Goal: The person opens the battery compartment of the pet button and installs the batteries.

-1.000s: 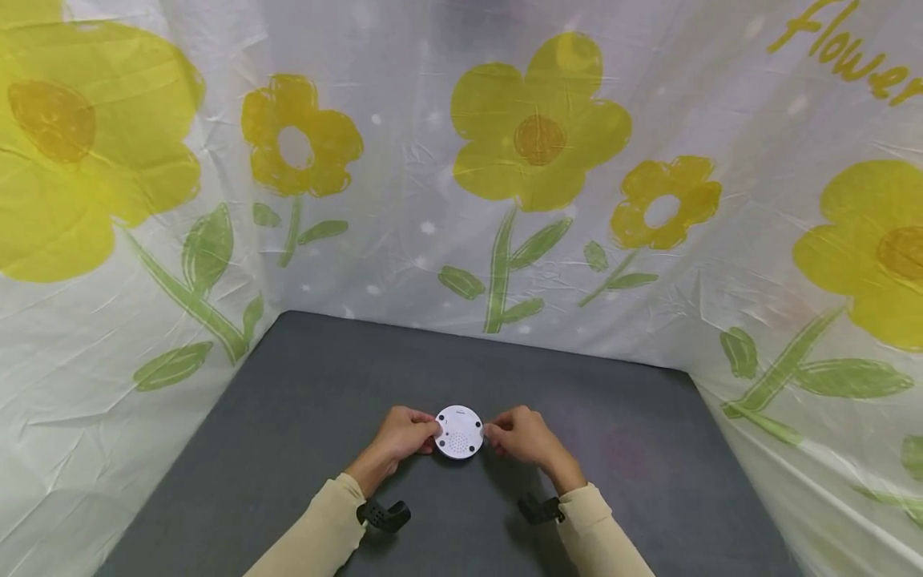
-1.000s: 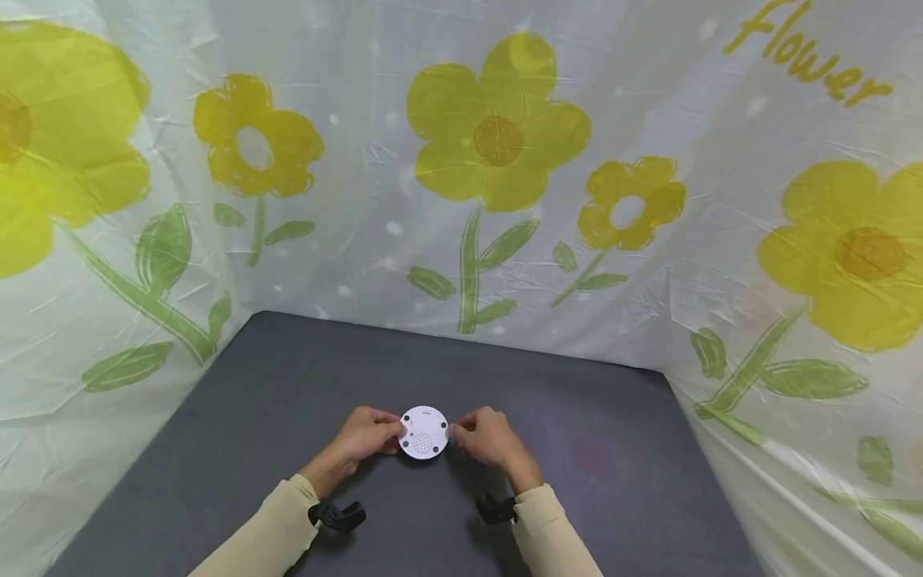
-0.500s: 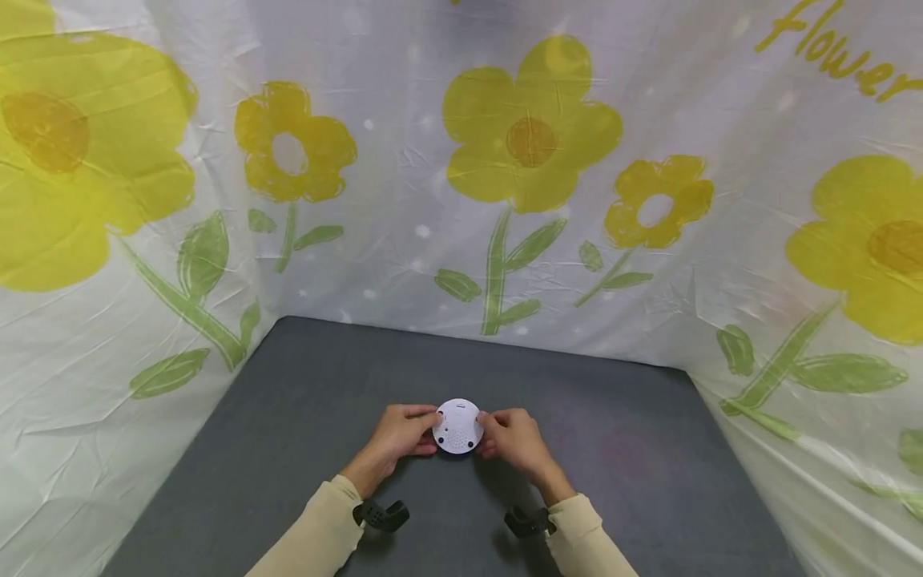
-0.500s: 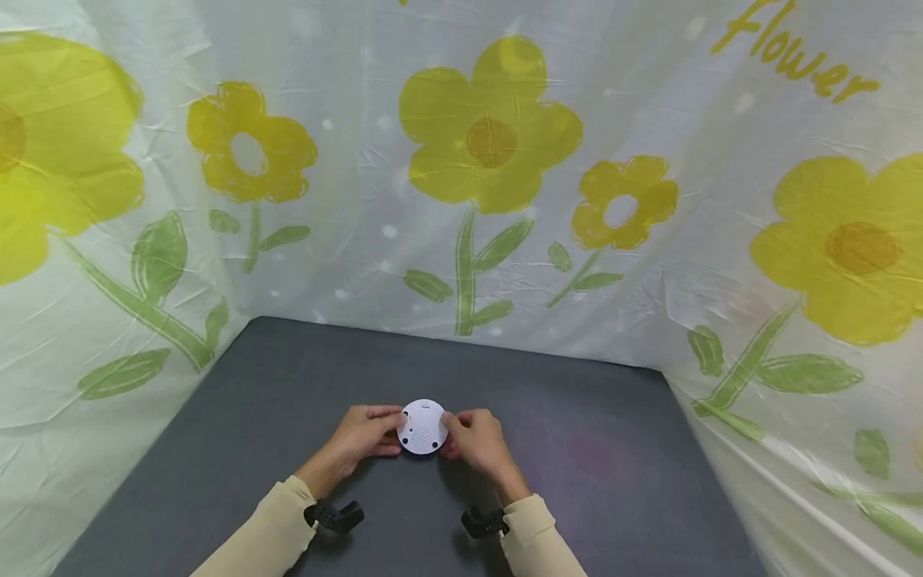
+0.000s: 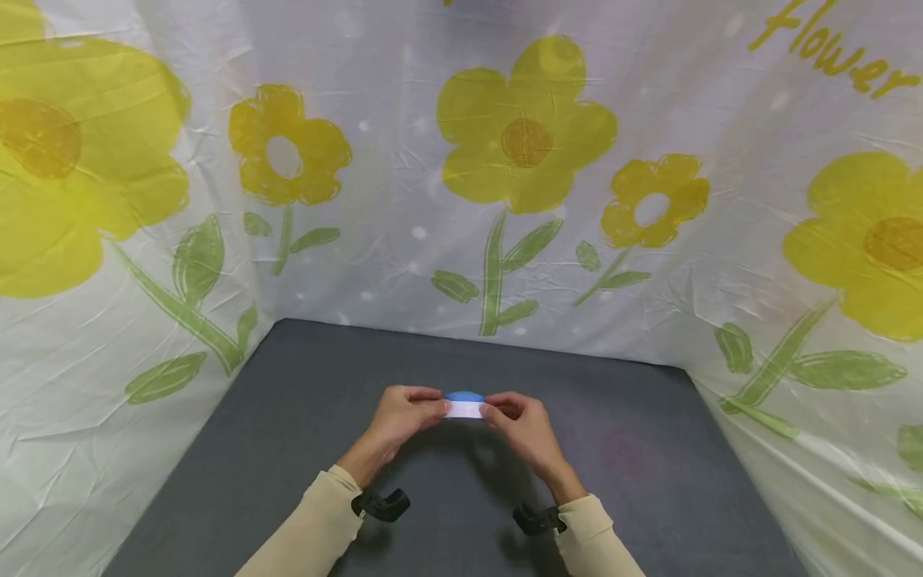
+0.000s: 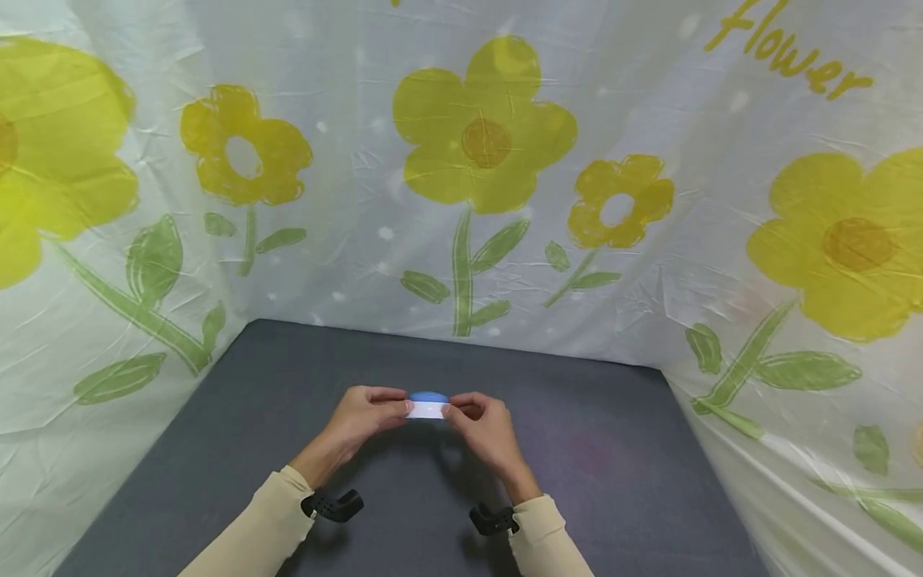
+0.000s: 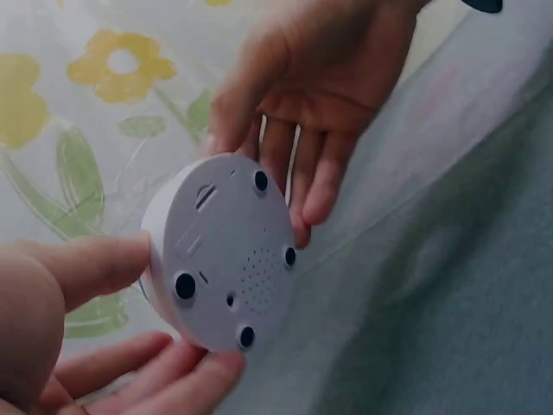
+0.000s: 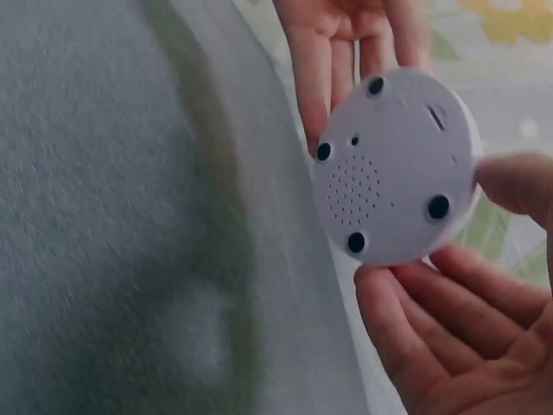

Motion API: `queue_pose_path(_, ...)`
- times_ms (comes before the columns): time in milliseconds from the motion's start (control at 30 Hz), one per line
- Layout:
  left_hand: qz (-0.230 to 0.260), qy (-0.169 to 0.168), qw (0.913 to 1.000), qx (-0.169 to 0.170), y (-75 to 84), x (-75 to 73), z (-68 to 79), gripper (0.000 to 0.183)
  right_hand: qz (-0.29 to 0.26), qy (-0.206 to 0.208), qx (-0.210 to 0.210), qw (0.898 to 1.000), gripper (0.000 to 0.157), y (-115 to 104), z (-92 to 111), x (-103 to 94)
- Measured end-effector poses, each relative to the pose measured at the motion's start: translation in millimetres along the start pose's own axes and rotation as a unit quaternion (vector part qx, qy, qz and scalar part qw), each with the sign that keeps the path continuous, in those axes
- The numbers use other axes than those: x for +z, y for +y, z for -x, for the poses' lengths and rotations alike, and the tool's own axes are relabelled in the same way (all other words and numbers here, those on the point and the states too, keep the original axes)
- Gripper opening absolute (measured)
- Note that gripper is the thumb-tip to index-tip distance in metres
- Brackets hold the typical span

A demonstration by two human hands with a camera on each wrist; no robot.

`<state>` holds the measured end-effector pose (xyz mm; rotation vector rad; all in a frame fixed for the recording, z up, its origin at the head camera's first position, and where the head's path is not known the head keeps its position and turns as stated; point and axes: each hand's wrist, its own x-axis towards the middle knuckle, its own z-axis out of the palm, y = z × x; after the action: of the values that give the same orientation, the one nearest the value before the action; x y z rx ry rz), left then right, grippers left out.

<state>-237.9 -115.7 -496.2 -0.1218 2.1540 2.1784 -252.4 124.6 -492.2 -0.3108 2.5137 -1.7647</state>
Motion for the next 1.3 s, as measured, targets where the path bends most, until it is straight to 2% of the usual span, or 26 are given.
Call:
queue_pose_path(133,-0.038,-0.018,0.9983,0.041,2.5,-1.1,-0.4,0.049,0.021,-0.028,-0.042,0.998,0.033,2,-1,-8.8)
queue_pose_path(267,-0.087,-0.034,0.9916,0.090,-1.7,-0.2,-1.4,0.054,0.036,-0.050,-0.073,0.995,0.042,8,-2,-11.3)
queue_pose_path(533,-0.160,-0.050,0.9755,0.143,-28.7,3.7,-1.9,0.062,0.087,-0.057,-0.086,0.991,0.048,28,2,-4.2)
queue_pose_path(733,-0.179,-0.062,0.9694,0.156,-40.6,4.8,0.5,0.063,0.118,-0.057,-0.103,0.986,0.048,38,7,0.5)
queue_pose_path(967,-0.189,-0.067,0.9679,0.151,-53.1,5.6,4.4,0.064,0.139,-0.058,-0.113,0.982,0.048,42,14,6.7)
queue_pose_path(1133,-0.190,-0.062,0.9671,0.158,-57.5,6.2,7.2,0.063,0.148,-0.053,-0.103,0.982,0.051,44,16,9.7)
queue_pose_path(1300,-0.194,-0.062,0.9648,0.166,-57.6,7.1,6.2,0.061,0.159,-0.059,-0.112,0.979,0.052,44,13,8.4)
